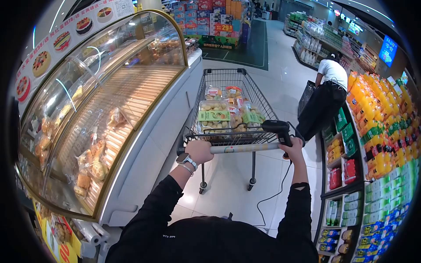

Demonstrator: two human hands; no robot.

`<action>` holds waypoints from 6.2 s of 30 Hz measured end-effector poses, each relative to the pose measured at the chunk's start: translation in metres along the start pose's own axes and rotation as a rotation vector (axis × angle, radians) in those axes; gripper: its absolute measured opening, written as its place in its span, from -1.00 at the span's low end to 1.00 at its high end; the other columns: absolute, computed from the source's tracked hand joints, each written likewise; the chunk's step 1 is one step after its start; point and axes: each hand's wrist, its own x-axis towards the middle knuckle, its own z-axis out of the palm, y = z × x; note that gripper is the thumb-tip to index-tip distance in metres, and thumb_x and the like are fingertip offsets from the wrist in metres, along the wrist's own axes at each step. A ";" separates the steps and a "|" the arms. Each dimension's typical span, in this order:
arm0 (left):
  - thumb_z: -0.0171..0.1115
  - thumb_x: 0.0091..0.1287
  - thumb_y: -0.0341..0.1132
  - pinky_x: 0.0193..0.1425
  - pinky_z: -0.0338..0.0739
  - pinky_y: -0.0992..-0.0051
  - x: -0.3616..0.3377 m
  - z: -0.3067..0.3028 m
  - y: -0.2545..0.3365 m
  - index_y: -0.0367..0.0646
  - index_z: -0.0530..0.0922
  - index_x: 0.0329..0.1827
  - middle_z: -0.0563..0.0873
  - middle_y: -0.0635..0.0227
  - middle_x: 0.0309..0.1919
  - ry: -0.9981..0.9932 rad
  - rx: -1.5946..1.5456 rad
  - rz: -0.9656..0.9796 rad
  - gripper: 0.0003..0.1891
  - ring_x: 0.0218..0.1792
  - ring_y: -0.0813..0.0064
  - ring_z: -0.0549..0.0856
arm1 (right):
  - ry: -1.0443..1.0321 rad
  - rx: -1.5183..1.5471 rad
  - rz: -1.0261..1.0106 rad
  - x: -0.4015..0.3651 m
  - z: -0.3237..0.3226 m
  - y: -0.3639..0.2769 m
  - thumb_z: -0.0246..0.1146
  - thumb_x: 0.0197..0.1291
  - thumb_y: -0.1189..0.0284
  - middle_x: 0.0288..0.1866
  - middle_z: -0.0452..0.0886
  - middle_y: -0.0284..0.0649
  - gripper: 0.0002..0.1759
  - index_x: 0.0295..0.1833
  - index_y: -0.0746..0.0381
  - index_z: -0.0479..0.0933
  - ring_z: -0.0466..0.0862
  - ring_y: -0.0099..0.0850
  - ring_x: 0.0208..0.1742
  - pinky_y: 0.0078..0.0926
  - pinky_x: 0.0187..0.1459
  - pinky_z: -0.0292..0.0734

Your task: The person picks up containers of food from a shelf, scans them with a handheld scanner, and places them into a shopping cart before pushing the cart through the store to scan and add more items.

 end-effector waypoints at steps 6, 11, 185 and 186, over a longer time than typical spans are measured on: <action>0.19 -0.01 -0.12 -0.22 0.60 0.33 0.104 -0.013 -0.027 -0.10 0.69 -0.33 0.71 0.18 -0.41 -0.029 0.018 0.001 -0.70 -0.31 0.23 0.71 | 0.009 -0.024 0.024 0.102 0.030 0.016 0.38 -0.30 0.14 -0.28 0.50 -0.23 -0.58 -0.28 0.14 0.64 0.30 -0.25 0.04 -0.30 0.19 0.02; 0.21 -0.05 -0.13 -0.20 0.59 0.31 0.197 -0.039 -0.075 -0.08 0.69 -0.35 0.71 0.20 -0.40 -0.030 0.036 0.006 -0.72 -0.31 0.25 0.71 | 0.044 -0.048 -0.031 0.184 0.064 0.008 0.38 -0.30 0.12 -0.29 0.47 -0.27 -0.55 -0.26 0.15 0.62 0.36 -0.30 0.00 -0.31 0.21 -0.02; 0.19 -0.09 -0.11 -0.30 0.58 0.31 2.290 -0.494 -1.407 0.03 0.67 -0.41 0.69 0.24 -0.49 0.322 -0.024 -1.424 -0.76 -0.39 0.25 0.69 | -0.690 0.184 -1.182 2.807 1.358 -0.657 0.36 -0.21 -0.02 -0.28 0.48 -0.27 -0.49 -0.20 0.10 0.59 0.37 -0.30 0.03 -0.13 0.36 -0.24; 0.20 -0.10 -0.14 -0.24 0.60 0.33 2.294 -0.502 -1.419 -0.01 0.68 -0.34 0.71 0.23 -0.41 0.272 -0.066 -1.453 -0.72 -0.33 0.28 0.70 | -0.720 0.180 -1.188 2.814 1.371 -0.672 0.36 -0.23 -0.03 -0.27 0.47 -0.24 -0.46 -0.19 0.12 0.58 0.37 -0.28 0.04 -0.13 0.36 -0.24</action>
